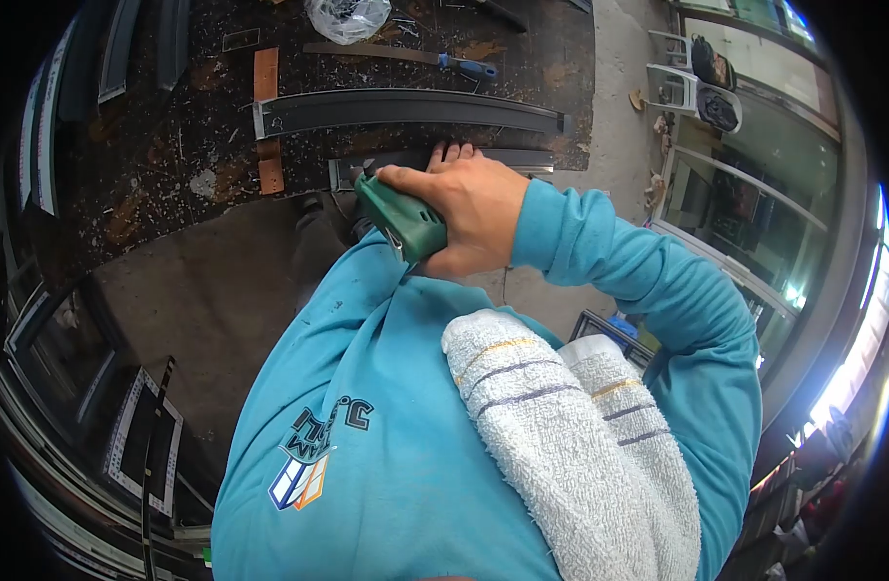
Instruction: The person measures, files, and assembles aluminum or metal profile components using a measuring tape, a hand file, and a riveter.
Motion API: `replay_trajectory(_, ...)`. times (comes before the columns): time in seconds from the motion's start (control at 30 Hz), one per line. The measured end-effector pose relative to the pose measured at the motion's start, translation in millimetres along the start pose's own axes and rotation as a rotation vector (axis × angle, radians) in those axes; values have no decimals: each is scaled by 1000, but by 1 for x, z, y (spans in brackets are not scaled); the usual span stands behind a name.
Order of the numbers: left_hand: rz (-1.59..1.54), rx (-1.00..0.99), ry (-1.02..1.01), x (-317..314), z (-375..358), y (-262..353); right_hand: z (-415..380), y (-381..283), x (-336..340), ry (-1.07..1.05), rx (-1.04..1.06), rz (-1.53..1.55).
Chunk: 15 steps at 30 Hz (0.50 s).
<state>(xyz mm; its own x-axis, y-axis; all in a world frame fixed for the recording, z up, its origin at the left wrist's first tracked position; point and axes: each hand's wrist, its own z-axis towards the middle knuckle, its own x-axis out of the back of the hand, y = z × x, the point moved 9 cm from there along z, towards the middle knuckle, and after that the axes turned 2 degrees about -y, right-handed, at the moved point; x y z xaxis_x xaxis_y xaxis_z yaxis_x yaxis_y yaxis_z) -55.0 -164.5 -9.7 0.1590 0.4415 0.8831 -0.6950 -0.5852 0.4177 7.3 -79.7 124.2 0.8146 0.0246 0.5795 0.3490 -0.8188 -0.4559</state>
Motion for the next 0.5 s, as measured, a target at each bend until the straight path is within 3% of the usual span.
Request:
replay_trajectory(0.1,-23,17,3,3,-1,-4,9,10,13,-20,-100,252)
replay_trajectory(0.33,-50,29,5,4,-1,-3,9,10,12,112,56,165)
replay_trajectory(0.5,-44,15,5,5,1,1,8,9,9,30,-25,177)
